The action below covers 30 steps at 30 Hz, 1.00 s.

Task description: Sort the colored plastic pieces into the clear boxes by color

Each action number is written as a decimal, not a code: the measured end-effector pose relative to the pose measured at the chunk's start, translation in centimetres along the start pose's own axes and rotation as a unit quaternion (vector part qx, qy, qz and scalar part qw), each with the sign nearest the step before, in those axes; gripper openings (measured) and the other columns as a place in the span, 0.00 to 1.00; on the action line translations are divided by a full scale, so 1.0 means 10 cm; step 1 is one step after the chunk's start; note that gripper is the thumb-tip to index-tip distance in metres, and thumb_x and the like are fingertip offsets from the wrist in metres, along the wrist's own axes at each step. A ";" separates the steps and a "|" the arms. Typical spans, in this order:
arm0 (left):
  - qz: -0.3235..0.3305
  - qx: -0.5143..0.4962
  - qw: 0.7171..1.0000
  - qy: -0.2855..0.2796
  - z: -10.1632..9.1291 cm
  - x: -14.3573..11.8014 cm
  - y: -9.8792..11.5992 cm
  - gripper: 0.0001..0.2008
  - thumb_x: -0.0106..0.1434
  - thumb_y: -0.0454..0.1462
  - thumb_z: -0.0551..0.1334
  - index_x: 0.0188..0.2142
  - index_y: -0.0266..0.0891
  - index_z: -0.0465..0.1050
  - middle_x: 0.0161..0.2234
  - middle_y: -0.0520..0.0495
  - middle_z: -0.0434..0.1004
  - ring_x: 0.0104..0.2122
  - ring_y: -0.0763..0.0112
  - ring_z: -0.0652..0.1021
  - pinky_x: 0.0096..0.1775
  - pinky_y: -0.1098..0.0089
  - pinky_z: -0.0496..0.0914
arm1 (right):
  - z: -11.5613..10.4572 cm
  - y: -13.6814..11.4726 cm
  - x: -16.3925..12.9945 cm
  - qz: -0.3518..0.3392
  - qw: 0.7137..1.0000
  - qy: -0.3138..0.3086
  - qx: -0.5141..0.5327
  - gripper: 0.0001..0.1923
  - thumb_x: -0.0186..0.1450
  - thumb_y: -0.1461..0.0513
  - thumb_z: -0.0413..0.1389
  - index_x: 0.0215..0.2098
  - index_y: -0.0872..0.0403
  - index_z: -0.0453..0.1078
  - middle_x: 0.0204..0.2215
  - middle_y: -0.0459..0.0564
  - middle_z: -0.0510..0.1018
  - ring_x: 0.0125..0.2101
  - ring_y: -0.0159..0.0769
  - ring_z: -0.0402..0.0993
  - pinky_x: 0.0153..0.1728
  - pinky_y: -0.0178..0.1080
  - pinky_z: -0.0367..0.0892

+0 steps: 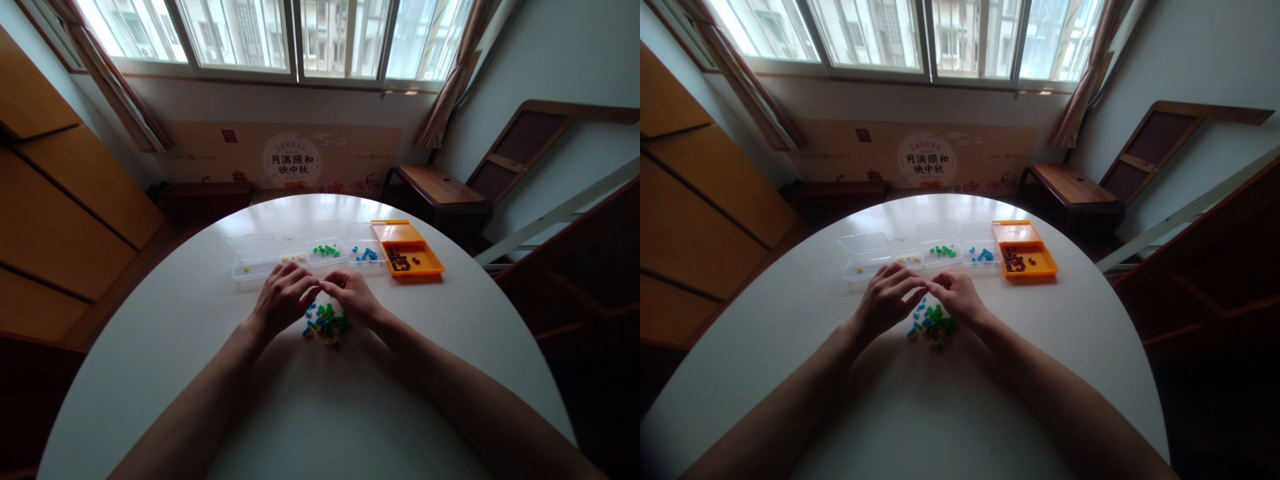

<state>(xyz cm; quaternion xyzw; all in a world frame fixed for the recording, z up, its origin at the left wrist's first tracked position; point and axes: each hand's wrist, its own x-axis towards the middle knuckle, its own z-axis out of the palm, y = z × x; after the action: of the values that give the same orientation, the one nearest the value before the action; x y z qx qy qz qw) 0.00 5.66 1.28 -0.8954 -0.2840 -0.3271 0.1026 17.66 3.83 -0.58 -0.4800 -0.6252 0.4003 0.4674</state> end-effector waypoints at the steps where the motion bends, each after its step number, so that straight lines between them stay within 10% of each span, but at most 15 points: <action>1: 0.008 0.005 1.000 -0.003 0.00 0.00 0.00 0.05 0.63 0.35 0.59 0.31 0.41 0.73 0.29 0.49 0.76 0.33 0.66 0.71 0.38 0.64 0.65 | 0.00 0.01 0.00 0.001 1.000 0.005 -0.005 0.09 0.58 0.58 0.57 0.27 0.57 0.73 0.23 0.45 0.73 0.25 0.29 0.65 0.28 0.32 0.62; 5: -0.001 0.033 0.999 -0.001 0.00 0.03 -0.04 0.05 0.63 0.34 0.59 0.31 0.41 0.72 0.30 0.49 0.77 0.34 0.64 0.71 0.39 0.63 0.64 | 0.02 0.03 -0.03 0.006 0.999 0.019 -0.025 0.09 0.59 0.58 0.57 0.29 0.57 0.73 0.24 0.46 0.74 0.26 0.30 0.67 0.29 0.33 0.63; 13: -0.261 0.074 0.956 0.113 -0.02 0.03 -0.29 0.07 0.61 0.38 0.60 0.38 0.40 0.74 0.35 0.45 0.77 0.37 0.58 0.72 0.41 0.59 0.65 | 0.03 0.05 -0.04 -0.004 0.999 0.016 -0.049 0.07 0.59 0.60 0.57 0.31 0.55 0.74 0.26 0.47 0.75 0.26 0.30 0.67 0.30 0.34 0.64; 30: -0.248 0.081 0.961 0.086 -0.02 -0.04 -0.20 0.07 0.62 0.37 0.58 0.33 0.39 0.74 0.34 0.47 0.78 0.38 0.60 0.72 0.43 0.61 0.65 | 0.09 -0.02 -0.16 -0.162 0.950 -0.119 -0.241 0.09 0.58 0.69 0.58 0.34 0.51 0.77 0.36 0.49 0.73 0.40 0.36 0.69 0.44 0.38 0.64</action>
<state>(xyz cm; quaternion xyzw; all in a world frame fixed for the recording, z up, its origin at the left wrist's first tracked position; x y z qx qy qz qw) -1.51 7.06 1.16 -0.7540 -0.5132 -0.3939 0.1140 16.87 2.14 -0.94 -0.4200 -0.8232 0.2110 0.3184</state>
